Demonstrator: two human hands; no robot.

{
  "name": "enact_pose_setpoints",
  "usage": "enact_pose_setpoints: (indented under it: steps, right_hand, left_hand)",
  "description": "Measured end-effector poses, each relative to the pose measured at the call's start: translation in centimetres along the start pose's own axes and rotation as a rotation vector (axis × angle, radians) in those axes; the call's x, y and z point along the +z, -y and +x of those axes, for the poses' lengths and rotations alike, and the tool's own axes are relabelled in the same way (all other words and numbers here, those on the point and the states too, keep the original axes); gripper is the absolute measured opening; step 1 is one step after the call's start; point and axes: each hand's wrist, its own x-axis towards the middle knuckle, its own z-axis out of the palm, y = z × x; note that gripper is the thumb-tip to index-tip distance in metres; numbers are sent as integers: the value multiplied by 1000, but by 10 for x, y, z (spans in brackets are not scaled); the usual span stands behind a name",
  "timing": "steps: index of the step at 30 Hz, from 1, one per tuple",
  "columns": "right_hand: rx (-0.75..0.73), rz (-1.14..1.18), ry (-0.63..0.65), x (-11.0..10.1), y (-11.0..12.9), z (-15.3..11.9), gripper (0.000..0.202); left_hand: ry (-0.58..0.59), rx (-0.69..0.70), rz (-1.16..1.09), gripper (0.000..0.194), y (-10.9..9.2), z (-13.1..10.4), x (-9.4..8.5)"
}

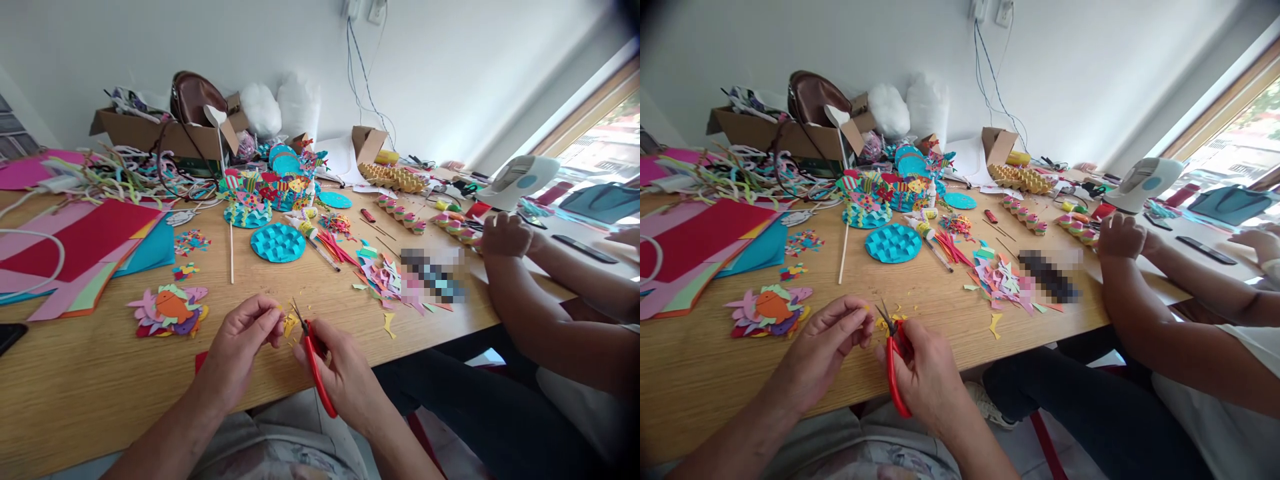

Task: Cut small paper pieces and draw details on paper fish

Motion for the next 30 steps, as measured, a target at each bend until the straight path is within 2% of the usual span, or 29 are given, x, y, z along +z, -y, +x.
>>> enact_pose_setpoints:
  steps: [8,24,30]
  right_hand:
    - [4,-67,26,8,-2,1,30]
    - [-57,-23,50,2,-5,-1,37]
    - [-77,-33,63,1,-9,0,41]
  left_hand:
    - [24,14,-36,12,-3,-2,7]
    - [69,-19,3,12,-3,-4,4]
    - [136,-25,45,13,-5,-4,-3]
